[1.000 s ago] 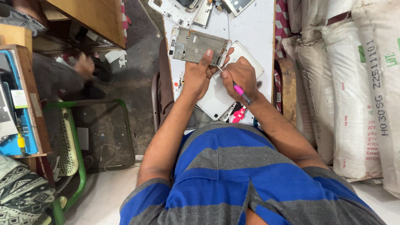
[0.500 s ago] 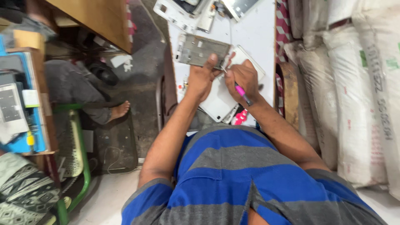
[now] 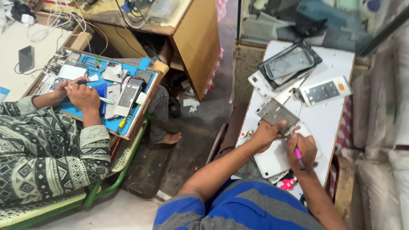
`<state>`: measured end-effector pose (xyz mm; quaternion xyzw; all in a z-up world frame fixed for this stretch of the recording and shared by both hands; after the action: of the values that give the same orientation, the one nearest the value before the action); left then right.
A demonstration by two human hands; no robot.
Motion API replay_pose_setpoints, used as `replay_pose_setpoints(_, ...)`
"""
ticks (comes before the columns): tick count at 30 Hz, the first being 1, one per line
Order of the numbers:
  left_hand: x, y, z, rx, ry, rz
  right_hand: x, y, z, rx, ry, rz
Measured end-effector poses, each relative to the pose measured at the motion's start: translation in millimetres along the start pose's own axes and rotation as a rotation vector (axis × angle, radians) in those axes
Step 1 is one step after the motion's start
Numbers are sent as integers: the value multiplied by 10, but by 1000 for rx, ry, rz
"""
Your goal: The person uses a pink-handled screwdriver to unscrew and manipulate the internal components of a disassembled mobile phone. The person holds the phone chassis with one hand while working with the tool in the other, focusing on the lower section of the device.
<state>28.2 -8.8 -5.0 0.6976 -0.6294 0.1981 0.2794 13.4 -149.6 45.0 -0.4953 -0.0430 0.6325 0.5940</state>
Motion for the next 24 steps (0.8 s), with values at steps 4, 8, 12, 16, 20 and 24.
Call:
replay_pose_setpoints(4,52,45,-47,34,34,49,-17,6,-26,-14,-36,3)
replay_pose_setpoints(8,11,54,-47,54,33,28,37,47,-28,-34,-73,87)
replay_pose_setpoints(12,52,21,-67,65,99,57,18,4,0,-63,-56,76)
replay_pose_setpoints(16,33,61,-53,59,43,63,-2,38,53,14,-23,36)
replay_pose_setpoints(20,43,34,-46,45,36,68,-12,16,69,-13,15,-1)
replay_pose_setpoints(24,43,34,6,70,-14,59,-11,25,47,-8,-9,-25)
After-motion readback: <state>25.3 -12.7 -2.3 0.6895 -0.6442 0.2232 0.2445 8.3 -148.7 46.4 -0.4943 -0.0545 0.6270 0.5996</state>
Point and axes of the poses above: each hand's wrist, its own y-axis away from the middle knuckle, its own x-axis out of the palm, z = x × y, the point moved 3 cm from there along -y, towards the middle knuckle, and after that the axes turned 3 degrees about -z, right-handed, at the moved point
